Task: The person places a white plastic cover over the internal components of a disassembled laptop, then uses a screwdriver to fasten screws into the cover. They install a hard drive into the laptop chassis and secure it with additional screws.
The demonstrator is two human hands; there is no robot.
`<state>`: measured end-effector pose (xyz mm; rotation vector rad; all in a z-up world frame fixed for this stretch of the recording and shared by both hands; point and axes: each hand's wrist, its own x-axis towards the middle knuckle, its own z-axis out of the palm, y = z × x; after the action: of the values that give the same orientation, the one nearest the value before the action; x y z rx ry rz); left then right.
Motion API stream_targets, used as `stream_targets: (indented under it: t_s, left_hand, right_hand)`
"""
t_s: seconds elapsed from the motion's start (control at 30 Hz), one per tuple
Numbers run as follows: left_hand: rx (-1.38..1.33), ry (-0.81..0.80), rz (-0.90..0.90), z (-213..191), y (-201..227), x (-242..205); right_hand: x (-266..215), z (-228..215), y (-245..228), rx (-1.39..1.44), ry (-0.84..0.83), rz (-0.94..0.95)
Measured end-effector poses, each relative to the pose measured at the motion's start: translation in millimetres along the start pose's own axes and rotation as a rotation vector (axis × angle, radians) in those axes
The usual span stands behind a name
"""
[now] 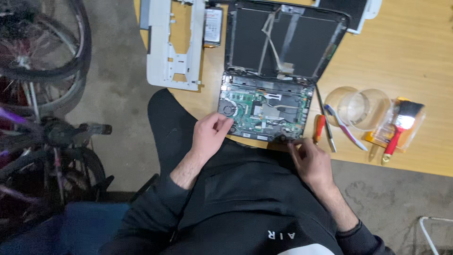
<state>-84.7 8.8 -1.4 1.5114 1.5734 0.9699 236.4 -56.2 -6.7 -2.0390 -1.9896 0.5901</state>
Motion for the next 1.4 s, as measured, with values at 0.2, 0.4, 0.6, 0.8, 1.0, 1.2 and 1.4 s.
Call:
stream_targets:
  t_s: [0.2, 0.4, 0.6, 0.8, 1.0, 1.2, 1.4]
  left_hand:
    - [0.286, 0.293, 0.237, 0, -18, 27]
    - [0.82, 0.123, 0.197, -63, -3, 81]
    - [0.956, 0.089, 0.3, -71, -65, 84]
    - [0.814, 0.185, 0.443, -79, -74, 81]
    - [0.606, 0.259, 0.46, -82, -68, 89]
    - [0.361, 0.651, 0.372, -80, -91, 84]
    - [-0.356, 0.803, 0.192, -89, -32, 61]
  right_hand:
    - [2, -6, -10, 0.082, -0.205, -0.035]
    - [18, -12, -30, 0.315, -0.263, -0.067]
    - [20, -15, -38, 0.368, -0.251, -0.064]
    - [16, -17, -32, 0.416, -0.255, -0.09]
    - [19, -35, -46, 0.471, -0.253, -0.146]
    - [12, -45, -49, 0.494, -0.258, -0.171]
    - [10, -48, -59, 0.522, -0.441, -0.189]
